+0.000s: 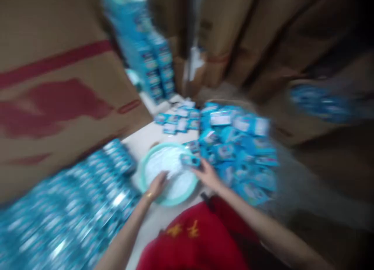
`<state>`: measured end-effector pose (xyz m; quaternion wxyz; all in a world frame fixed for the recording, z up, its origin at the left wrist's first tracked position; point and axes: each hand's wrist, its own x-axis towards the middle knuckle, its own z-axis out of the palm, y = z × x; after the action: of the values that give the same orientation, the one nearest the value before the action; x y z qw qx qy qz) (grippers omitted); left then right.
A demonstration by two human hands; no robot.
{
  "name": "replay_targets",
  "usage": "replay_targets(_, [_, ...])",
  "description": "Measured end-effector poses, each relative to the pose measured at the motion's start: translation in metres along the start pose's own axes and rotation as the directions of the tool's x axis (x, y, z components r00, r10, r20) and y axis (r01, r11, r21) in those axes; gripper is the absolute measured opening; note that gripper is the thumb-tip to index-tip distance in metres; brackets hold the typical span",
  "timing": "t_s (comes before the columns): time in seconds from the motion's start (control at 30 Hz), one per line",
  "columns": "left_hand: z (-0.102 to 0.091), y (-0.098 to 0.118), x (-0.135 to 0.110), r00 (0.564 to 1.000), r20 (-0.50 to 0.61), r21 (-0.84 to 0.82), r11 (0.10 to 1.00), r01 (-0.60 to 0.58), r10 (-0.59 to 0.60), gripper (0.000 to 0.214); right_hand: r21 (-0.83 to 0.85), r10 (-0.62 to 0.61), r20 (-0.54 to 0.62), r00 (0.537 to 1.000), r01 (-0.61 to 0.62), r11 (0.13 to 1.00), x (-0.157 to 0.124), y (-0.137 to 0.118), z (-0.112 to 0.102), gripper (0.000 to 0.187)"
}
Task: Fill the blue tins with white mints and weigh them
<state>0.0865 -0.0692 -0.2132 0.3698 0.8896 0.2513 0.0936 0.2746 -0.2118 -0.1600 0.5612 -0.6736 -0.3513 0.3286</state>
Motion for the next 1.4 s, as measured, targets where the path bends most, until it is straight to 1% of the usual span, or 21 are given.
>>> replay_targets(0.03, [-0.017,-0.01,-0.02,0.998,0.002,0.033,0.998,0.056,-0.057,0.027,-0.051,-0.049,-0.025,0.998,0.048,0.998,0.007,0.009,0.002,0.043])
replay_targets(0.07, [-0.032,-0.015,-0.035,0.996,0.011,0.054,0.995,0.085,-0.086,0.028,-0.115,-0.105,-0.021,0.994,0.102,0.988,0.015,0.017,0.005,0.041])
replay_targets(0.13, [-0.055,-0.013,-0.049,0.996,0.022,0.071,0.993,0.089,-0.091,0.032,-0.262,-0.202,0.017,0.979,0.199,0.944,0.025,0.026,0.01,0.038])
replay_targets(0.23, [-0.081,0.007,-0.053,0.999,0.003,0.074,0.997,0.036,-0.036,0.033,-0.434,-0.284,0.12,0.951,0.307,0.847,0.029,0.028,0.017,0.036])
replay_targets(0.3, [-0.094,0.02,-0.053,1.0,0.009,0.088,0.996,-0.002,0.001,0.032,-0.498,-0.292,0.187,0.938,0.347,0.795,0.031,0.027,0.024,0.038])
replay_targets(0.37, [-0.104,0.031,-0.054,0.999,0.036,0.124,0.992,-0.021,0.017,0.031,-0.533,-0.277,0.242,0.93,0.366,0.763,0.032,0.027,0.034,0.04])
replay_targets(0.43, [-0.112,0.042,-0.052,0.996,0.084,0.202,0.979,-0.01,-0.007,0.03,-0.539,-0.26,0.298,0.918,0.387,0.748,0.031,0.027,0.043,0.042])
replay_targets(0.5, [-0.116,0.055,-0.047,0.986,0.15,0.331,0.944,0.019,-0.072,0.028,-0.531,-0.252,0.344,0.904,0.409,0.742,0.028,0.028,0.051,0.043])
replay_targets(0.57, [-0.118,0.073,-0.039,0.962,0.206,0.489,0.87,0.056,-0.178,0.026,-0.519,-0.255,0.378,0.89,0.432,0.738,0.023,0.029,0.056,0.043])
replay_targets(0.67, [-0.116,0.106,-0.025,0.924,0.226,0.666,0.741,0.084,-0.308,0.027,-0.502,-0.262,0.398,0.879,0.448,0.74,0.018,0.034,0.062,0.042])
replay_targets(0.77, [-0.111,0.135,-0.016,0.91,0.238,0.74,0.671,0.056,-0.339,0.029,-0.477,-0.267,0.389,0.882,0.441,0.76,0.016,0.039,0.064,0.042])
replay_targets(0.83, [-0.11,0.144,-0.016,0.905,0.261,0.748,0.663,0.03,-0.336,0.031,-0.462,-0.264,0.372,0.89,0.424,0.779,0.016,0.043,0.064,0.042])
replay_targets(0.9, [-0.113,0.137,-0.019,0.914,0.243,0.728,0.684,0.049,-0.324,0.03,-0.451,-0.256,0.351,0.901,0.402,0.797,0.018,0.047,0.061,0.044])
replay_targets(0.93, [-0.114,0.127,-0.022,0.925,0.212,0.709,0.701,0.078,-0.316,0.029,-0.445,-0.252,0.339,0.907,0.39,0.806,0.019,0.049,0.06,0.045])
replay_targets(1.0, [-0.114,0.095,-0.025,0.942,0.119,0.657,0.736,0.162,-0.314,0.026,-0.437,-0.239,0.299,0.924,0.356,0.826,0.02,0.052,0.055,0.044])
replay_targets(1.07, [-0.105,0.053,-0.024,0.938,0.039,0.602,0.757,0.253,-0.345,0.027,-0.43,-0.225,0.241,0.944,0.312,0.847,0.022,0.055,0.051,0.041])
replay_targets(1.13, [-0.085,0.012,-0.018,0.92,0.025,0.566,0.764,0.309,-0.391,0.03,-0.422,-0.221,0.177,0.959,0.277,0.863,0.024,0.056,0.047,0.037])
replay_targets(1.2, [-0.058,-0.019,-0.01,0.921,0.074,0.549,0.787,0.282,-0.381,0.032,-0.407,-0.226,0.126,0.966,0.258,0.876,0.026,0.056,0.044,0.034])
replay_targets(1.23, [-0.043,-0.029,-0.006,0.925,0.104,0.539,0.802,0.256,-0.365,0.032,-0.397,-0.226,0.108,0.968,0.251,0.883,0.027,0.055,0.043,0.034])
replay_targets(1.3, [-0.014,-0.036,-0.003,0.933,0.157,0.509,0.836,0.205,-0.324,0.031,-0.374,-0.217,0.083,0.973,0.233,0.898,0.029,0.052,0.041,0.034])
replay_targets(1.4, [0.021,-0.031,-0.008,0.942,0.24,0.392,0.911,0.125,-0.233,0.034,-0.356,-0.194,0.06,0.979,0.202,0.912,0.031,0.047,0.04,0.034])
